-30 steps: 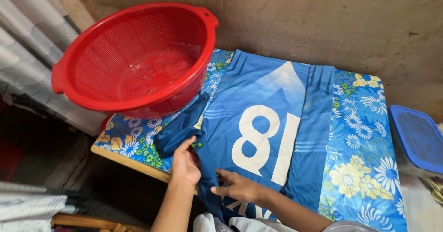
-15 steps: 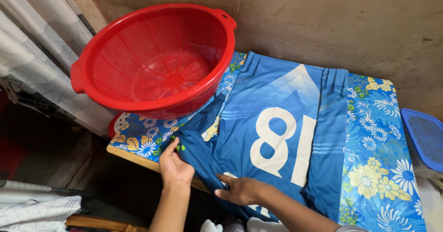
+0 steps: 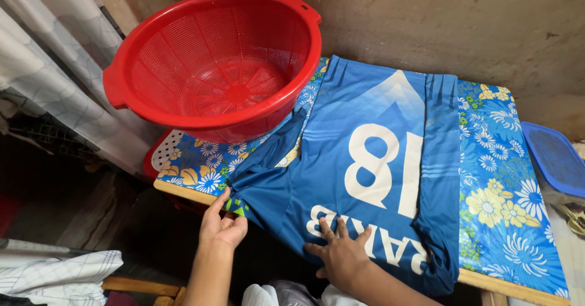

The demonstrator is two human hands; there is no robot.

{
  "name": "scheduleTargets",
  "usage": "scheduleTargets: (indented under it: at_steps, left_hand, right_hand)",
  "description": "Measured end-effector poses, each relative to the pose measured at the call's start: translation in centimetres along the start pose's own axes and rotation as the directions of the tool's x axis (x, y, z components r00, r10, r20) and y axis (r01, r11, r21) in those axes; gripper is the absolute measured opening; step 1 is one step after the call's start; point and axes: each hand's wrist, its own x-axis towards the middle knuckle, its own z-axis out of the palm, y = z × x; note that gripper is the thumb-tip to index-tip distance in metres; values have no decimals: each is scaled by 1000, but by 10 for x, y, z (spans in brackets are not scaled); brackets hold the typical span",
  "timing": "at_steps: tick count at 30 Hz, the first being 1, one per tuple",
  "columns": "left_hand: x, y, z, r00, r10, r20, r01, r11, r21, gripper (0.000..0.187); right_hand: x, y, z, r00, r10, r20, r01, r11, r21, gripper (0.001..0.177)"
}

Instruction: The person folds a blue sports jersey on a floral-patterned table. They smooth the fabric, fold the sleeves inward, fold the sides, and then fold the shirt in half and again to create a compact rectangle.

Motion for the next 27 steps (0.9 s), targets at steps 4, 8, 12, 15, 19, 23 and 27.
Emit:
scheduleTargets:
  at_steps: [4, 8, 12, 15, 19, 23, 27]
  left_hand:
    - [-11, 10, 1, 980, -179, 91, 182, 983, -31, 37]
    - [-17, 13, 2, 957, -208, 204, 204, 978, 40, 33]
    - [-17, 13, 4, 949, -253, 186, 257, 966, 2, 28]
    - [-17, 12, 4, 958, -236, 161, 232, 972, 41, 28]
    - [-18, 18, 10, 974, -204, 99, 198, 978, 69, 28]
    - [-20, 27, 19, 992, -81, 92, 83, 996, -25, 31]
    - [-29, 27, 24, 997, -75, 28, 80, 969, -235, 38]
  right_hand:
    - [8, -2, 14, 994, 1, -109, -6, 999, -47, 55]
    - [28, 4, 18, 934, 101, -343, -16, 970, 243, 73]
    - [44, 17, 14, 889, 120, -443, -17, 973, 229, 75]
    - [46, 25, 18, 900, 55, -433, -16, 996, 93, 73]
    - [48, 30, 15, 929, 33, -369, 2, 995, 95, 71]
    - [50, 29, 5, 959, 68, -276, -27, 989, 149, 71]
    - [49, 27, -2, 974, 81, -213, -45, 985, 165, 71]
